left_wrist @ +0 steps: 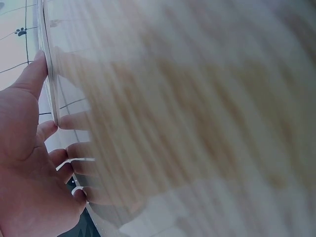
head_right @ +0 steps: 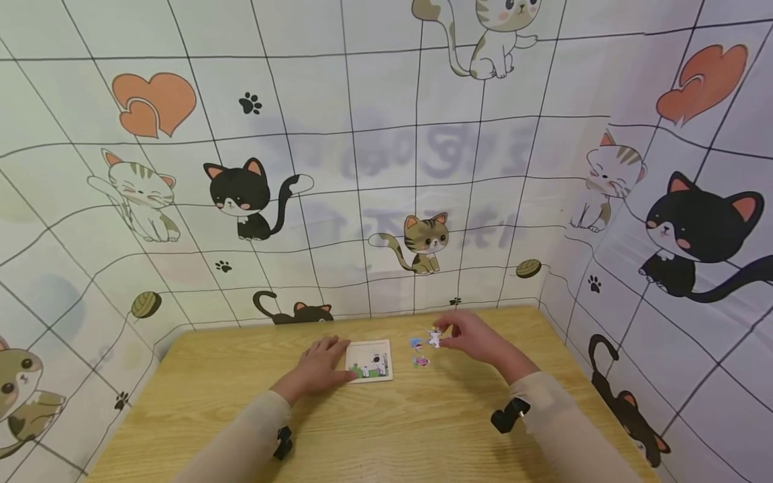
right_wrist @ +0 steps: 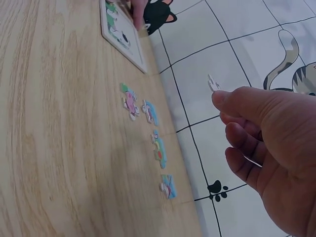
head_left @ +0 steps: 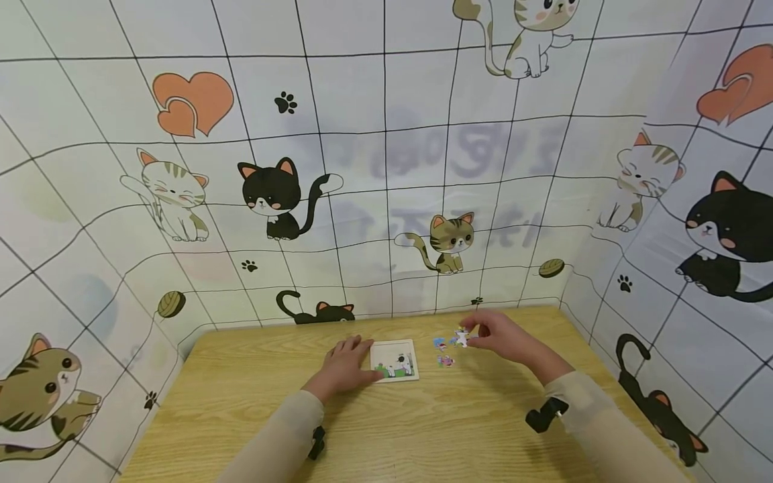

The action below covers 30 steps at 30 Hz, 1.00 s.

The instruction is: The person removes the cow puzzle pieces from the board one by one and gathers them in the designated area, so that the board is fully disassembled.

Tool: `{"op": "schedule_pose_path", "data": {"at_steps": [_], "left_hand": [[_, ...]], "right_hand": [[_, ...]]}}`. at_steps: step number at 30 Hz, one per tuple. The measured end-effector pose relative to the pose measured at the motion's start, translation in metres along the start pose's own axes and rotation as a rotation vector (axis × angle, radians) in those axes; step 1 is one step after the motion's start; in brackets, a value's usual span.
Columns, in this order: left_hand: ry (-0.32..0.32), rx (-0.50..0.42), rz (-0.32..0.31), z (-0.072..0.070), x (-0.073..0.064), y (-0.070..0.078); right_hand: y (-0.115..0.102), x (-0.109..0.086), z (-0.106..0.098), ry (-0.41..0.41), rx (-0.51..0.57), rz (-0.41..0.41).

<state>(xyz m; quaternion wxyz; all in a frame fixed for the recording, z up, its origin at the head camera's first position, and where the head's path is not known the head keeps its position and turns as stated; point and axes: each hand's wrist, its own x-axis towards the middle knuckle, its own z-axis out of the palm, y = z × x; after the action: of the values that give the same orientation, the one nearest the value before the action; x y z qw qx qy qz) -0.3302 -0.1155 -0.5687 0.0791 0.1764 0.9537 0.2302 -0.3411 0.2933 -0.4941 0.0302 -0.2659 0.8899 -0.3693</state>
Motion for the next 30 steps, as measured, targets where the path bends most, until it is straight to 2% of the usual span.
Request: {"op": "schedule_pose_path", "data": {"at_steps": [8,17,30], "left_hand": [[-0.012,0.001,0.001,-0.001,0.0,0.001],[-0.004,0.023,0.005,-0.001,0.001,-0.002],[-0.008,0.019,0.014,-0.002,0.0,0.001]], "right_hand": [[0.011,-0.006,0.008,-0.002,0.023,0.056],[0.03,-0.005,0.02,-0.044,0.029,0.069],[0.035,-0.004,0.03,-0.062,0.004,0.042]]}}
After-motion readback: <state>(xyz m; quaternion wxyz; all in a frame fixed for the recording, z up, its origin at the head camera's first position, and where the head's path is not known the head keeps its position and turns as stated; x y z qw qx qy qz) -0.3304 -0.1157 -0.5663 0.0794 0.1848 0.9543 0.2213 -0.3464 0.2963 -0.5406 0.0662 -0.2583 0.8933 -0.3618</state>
